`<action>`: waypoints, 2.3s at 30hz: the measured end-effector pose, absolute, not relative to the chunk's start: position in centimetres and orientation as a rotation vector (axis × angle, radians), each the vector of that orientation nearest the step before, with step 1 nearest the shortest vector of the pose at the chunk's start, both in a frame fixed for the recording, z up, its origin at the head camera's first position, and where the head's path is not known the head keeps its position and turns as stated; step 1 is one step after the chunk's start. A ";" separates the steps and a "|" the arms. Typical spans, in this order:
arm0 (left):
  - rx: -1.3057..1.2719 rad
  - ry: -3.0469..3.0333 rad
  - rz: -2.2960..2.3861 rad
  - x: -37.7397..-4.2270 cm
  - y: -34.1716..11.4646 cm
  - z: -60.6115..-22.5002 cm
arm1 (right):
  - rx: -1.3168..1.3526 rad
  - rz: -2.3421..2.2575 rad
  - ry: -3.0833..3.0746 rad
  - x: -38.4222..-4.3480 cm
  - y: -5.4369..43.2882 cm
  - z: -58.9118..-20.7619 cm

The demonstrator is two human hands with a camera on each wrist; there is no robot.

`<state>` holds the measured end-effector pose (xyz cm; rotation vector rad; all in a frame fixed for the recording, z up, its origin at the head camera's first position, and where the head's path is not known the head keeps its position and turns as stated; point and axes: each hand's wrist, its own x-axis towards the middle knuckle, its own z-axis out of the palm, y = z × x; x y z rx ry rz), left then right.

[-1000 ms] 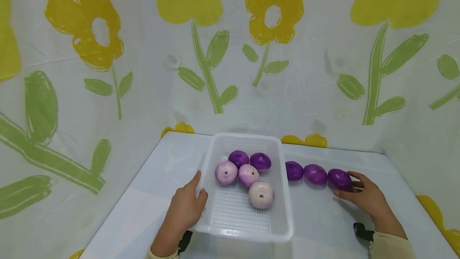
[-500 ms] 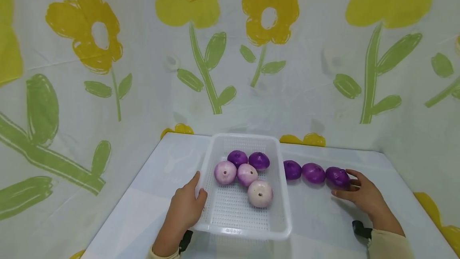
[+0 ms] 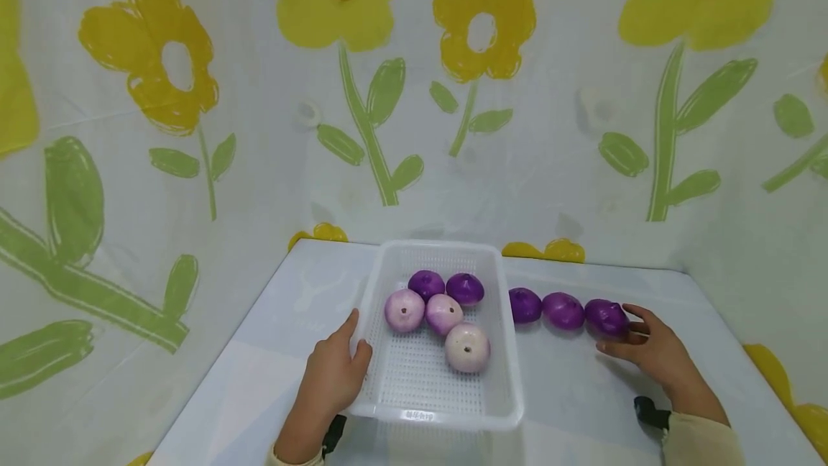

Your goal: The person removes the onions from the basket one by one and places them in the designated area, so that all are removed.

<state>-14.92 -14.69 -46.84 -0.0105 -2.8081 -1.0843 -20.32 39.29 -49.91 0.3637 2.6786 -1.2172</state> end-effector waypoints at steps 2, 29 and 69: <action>0.005 -2.813 -1.088 -14.9 -14.8 -46.9 | 0.354 -1.221 2.673 -20.4 39.1 -49.9; -0.009 -2.788 -1.106 -14.6 -14.6 -46.6 | 0.239 -1.224 2.654 -20.6 40.3 -50.1; 0.018 -2.798 -1.171 -14.7 -14.3 -46.9 | 0.341 -1.209 2.585 -21.0 40.4 -50.1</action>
